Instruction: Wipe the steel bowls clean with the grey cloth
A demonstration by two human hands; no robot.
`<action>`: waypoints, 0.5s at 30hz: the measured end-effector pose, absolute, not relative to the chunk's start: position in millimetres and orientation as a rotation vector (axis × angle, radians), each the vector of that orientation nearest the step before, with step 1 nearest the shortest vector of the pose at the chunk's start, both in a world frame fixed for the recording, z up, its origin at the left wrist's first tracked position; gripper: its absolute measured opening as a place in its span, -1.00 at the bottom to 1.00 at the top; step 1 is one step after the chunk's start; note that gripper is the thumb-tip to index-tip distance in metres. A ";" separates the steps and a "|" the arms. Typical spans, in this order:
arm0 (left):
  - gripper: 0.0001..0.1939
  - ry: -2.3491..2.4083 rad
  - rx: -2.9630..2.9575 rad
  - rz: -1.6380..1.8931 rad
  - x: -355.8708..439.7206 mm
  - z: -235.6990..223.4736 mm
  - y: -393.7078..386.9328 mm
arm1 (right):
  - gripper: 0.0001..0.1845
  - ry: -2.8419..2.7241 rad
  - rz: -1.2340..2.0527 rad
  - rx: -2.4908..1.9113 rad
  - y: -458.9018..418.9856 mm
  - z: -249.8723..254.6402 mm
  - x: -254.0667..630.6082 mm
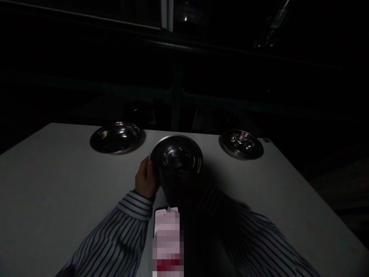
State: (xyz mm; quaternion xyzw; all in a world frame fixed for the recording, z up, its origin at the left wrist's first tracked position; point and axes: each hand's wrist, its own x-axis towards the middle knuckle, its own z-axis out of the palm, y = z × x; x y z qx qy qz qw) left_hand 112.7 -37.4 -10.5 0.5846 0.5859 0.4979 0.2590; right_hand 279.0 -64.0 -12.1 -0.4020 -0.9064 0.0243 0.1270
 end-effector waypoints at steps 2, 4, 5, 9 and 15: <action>-0.59 1.620 1.591 1.358 112.5 -10.9 -37.3 | -0.68 -2.663 0.028 -1.202 -68.6 -3.9 291.7; -0.58 1.602 1.631 1.369 114.6 -10.7 -37.3 | -0.66 -2.709 -0.010 -1.245 -72.6 6.3 296.6; -0.57 1.586 1.652 1.379 115.9 -10.4 -37.4 | -0.66 -2.728 0.005 -1.267 -73.5 10.6 294.4; -0.56 1.536 1.706 1.432 118.5 -10.4 -38.9 | -0.62 -2.628 0.209 -1.320 -67.2 13.6 266.8; -0.58 1.623 1.653 1.452 114.0 -14.3 -40.3 | -0.60 -2.656 0.211 -1.303 -64.9 5.3 274.3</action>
